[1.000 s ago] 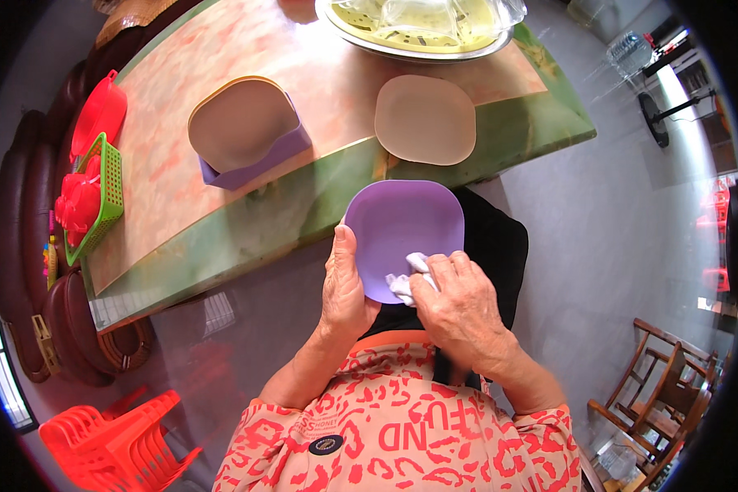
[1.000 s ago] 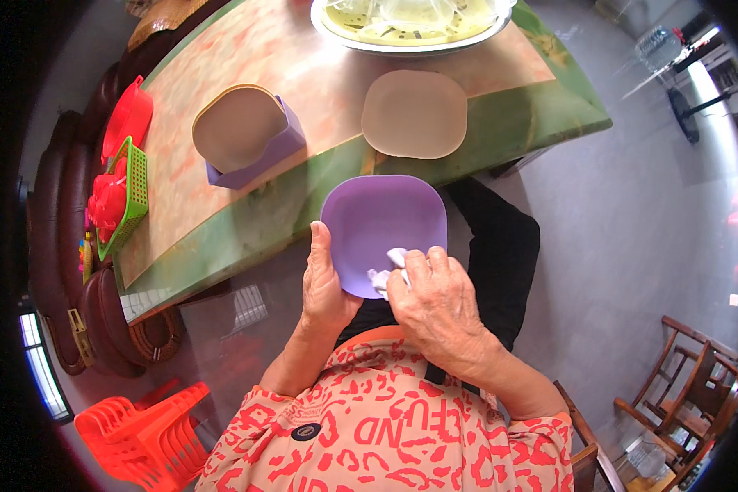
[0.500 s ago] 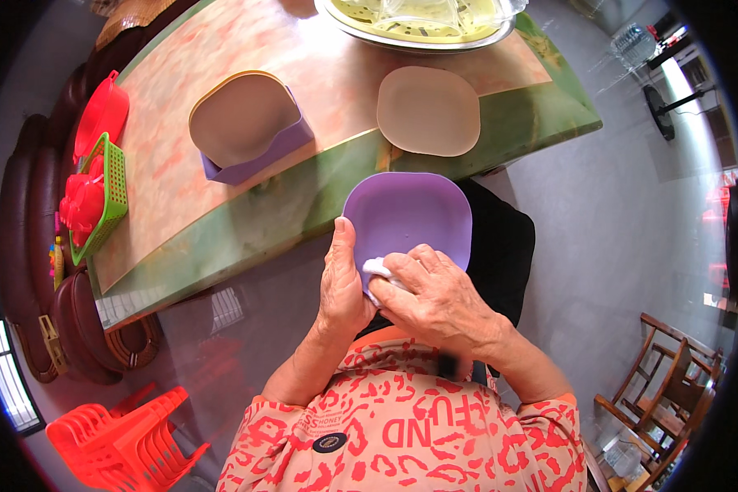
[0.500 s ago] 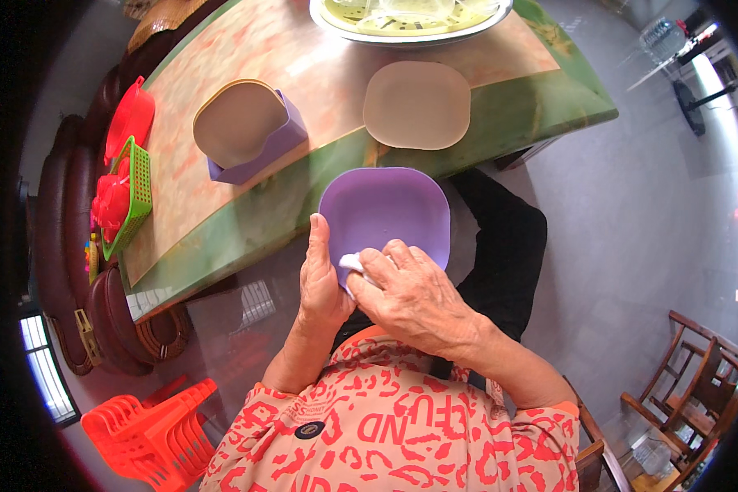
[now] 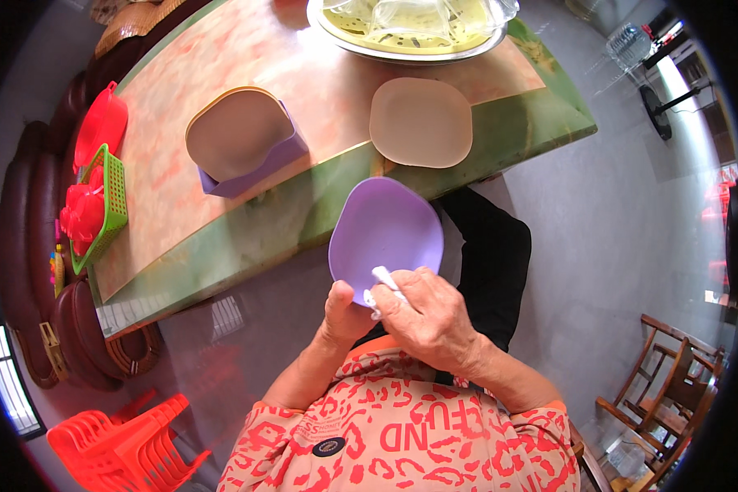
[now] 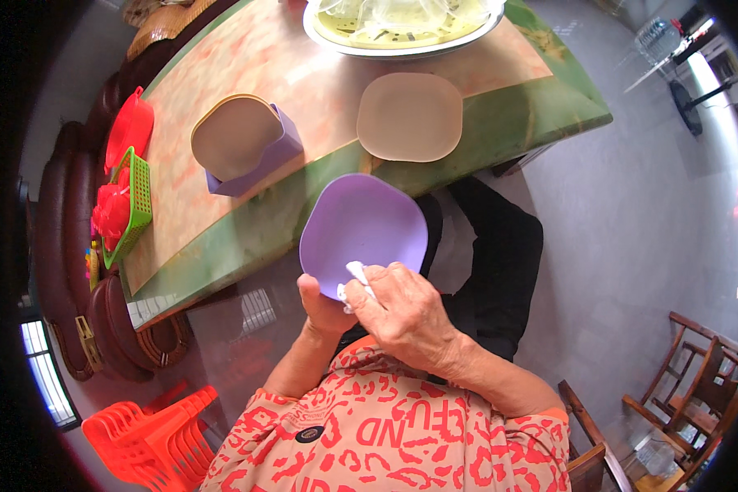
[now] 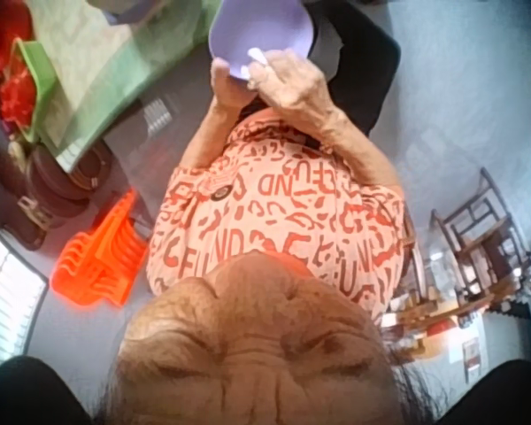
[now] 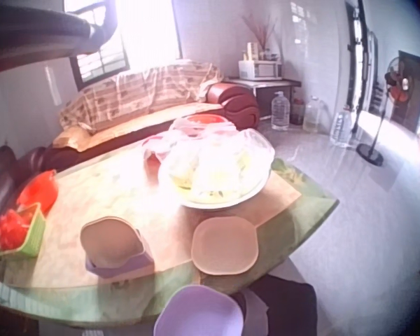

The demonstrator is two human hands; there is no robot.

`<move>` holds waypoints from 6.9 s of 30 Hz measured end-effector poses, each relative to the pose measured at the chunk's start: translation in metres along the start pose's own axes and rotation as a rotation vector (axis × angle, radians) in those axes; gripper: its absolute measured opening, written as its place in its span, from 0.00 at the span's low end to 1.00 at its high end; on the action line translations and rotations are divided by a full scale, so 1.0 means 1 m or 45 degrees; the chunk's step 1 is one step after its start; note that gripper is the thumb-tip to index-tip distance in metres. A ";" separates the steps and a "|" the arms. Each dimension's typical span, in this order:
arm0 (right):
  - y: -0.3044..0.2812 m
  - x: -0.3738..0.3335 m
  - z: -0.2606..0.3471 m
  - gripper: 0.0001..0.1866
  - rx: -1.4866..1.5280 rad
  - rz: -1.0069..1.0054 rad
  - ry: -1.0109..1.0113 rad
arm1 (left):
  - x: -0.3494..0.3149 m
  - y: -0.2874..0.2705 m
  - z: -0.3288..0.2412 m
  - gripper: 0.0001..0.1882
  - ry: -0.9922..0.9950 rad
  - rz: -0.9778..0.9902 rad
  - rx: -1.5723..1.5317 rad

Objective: The person wipes a purple plastic bowl, a beige plastic bowl, and a large metal bowl with a white cloth. They handle the items one at a time, wiping the interior and exterior surfaces before placing them back on the table.

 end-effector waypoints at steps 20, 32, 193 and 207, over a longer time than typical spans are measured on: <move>-0.007 0.013 -0.046 0.10 -0.421 0.051 0.188 | 0.018 0.025 -0.010 0.44 0.004 -0.240 -0.097; -0.006 -0.007 -0.007 0.13 0.174 0.409 0.211 | 0.019 0.025 -0.011 0.45 0.028 -0.194 -0.249; -0.021 0.037 -0.050 0.23 -0.322 -0.159 0.285 | 0.006 0.047 0.009 0.49 -0.516 -0.102 -0.123; -0.021 -0.004 -0.110 0.15 0.296 0.140 0.869 | 0.016 0.052 -0.002 0.52 -0.399 0.002 -0.111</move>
Point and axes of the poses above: each hand's wrist, its own x-axis towards the middle knuckle, its own y-axis out of the palm, z = x × y, the point moved 7 cm from there along x, towards the middle knuckle, and after that the axes turned 13 degrees about y, right-handed, at the moved point
